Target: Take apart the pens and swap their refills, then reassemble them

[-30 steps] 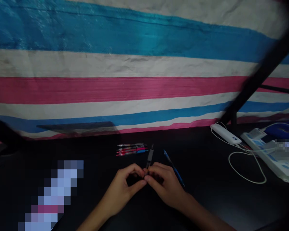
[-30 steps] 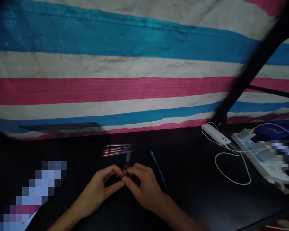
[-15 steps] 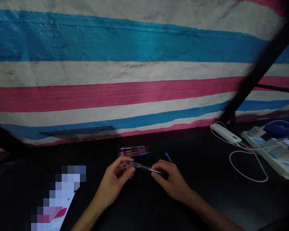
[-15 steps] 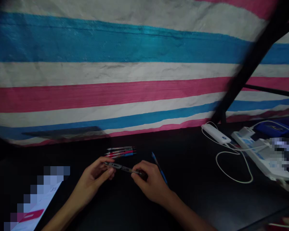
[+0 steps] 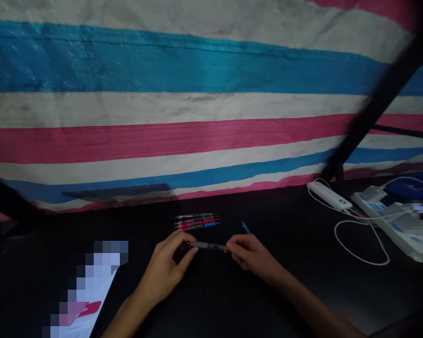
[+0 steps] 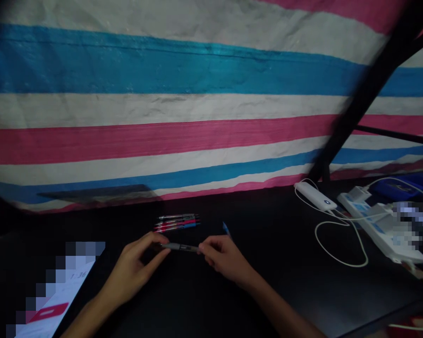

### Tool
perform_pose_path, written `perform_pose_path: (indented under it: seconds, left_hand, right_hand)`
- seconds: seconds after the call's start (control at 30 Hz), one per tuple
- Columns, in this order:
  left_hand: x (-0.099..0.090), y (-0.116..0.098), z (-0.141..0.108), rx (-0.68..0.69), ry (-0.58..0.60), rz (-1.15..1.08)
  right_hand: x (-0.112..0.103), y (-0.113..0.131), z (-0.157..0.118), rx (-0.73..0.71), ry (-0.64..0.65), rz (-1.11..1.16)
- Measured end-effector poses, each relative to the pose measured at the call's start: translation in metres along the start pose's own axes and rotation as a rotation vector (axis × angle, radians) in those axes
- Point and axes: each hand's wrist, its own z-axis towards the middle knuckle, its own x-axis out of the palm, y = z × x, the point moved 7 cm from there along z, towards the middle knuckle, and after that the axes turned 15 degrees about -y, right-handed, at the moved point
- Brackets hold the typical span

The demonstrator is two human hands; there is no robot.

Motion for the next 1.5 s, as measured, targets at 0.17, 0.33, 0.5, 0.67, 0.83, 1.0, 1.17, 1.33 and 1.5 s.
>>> perform_pose_path:
  seconds: [0.17, 0.33, 0.5, 0.67, 0.83, 1.0, 1.17, 1.33, 1.5]
  left_hand:
    - [0.014, -0.023, -0.007, 0.400, 0.051, 0.526]
    - [0.024, -0.028, -0.013, 0.459, 0.026, 0.698]
    - [0.026, -0.028, -0.016, 0.511, -0.116, 0.693]
    - [0.020, -0.028, -0.016, 0.576, -0.309, 0.709]
    - [0.024, -0.023, -0.017, 0.612, -0.303, 0.714]
    - [0.027, -0.022, -0.018, 0.597, -0.317, 0.733]
    - [0.029, -0.023, -0.020, 0.586, -0.292, 0.767]
    - [0.027, -0.033, -0.021, 0.582, -0.311, 0.775]
    - [0.034, -0.046, -0.025, 0.639, -0.295, 0.693]
  right_hand:
    - [0.018, -0.004, -0.016, 0.078, 0.231, -0.022]
    - [0.035, -0.005, -0.032, 0.303, 0.387, 0.266]
    - [0.041, -0.005, -0.040, 0.439, 0.513, 0.417]
    - [0.050, -0.010, -0.044, 0.528, 0.554, 0.512]
    - [0.047, -0.012, -0.037, 0.399, 0.347, 0.435]
    - [0.043, -0.012, -0.033, 0.327, 0.225, 0.362]
    - [0.039, -0.010, -0.029, 0.251, 0.150, 0.285]
    - [0.042, -0.013, -0.031, 0.299, 0.218, 0.175]
    - [0.063, -0.018, -0.052, 0.601, 0.569, 0.281]
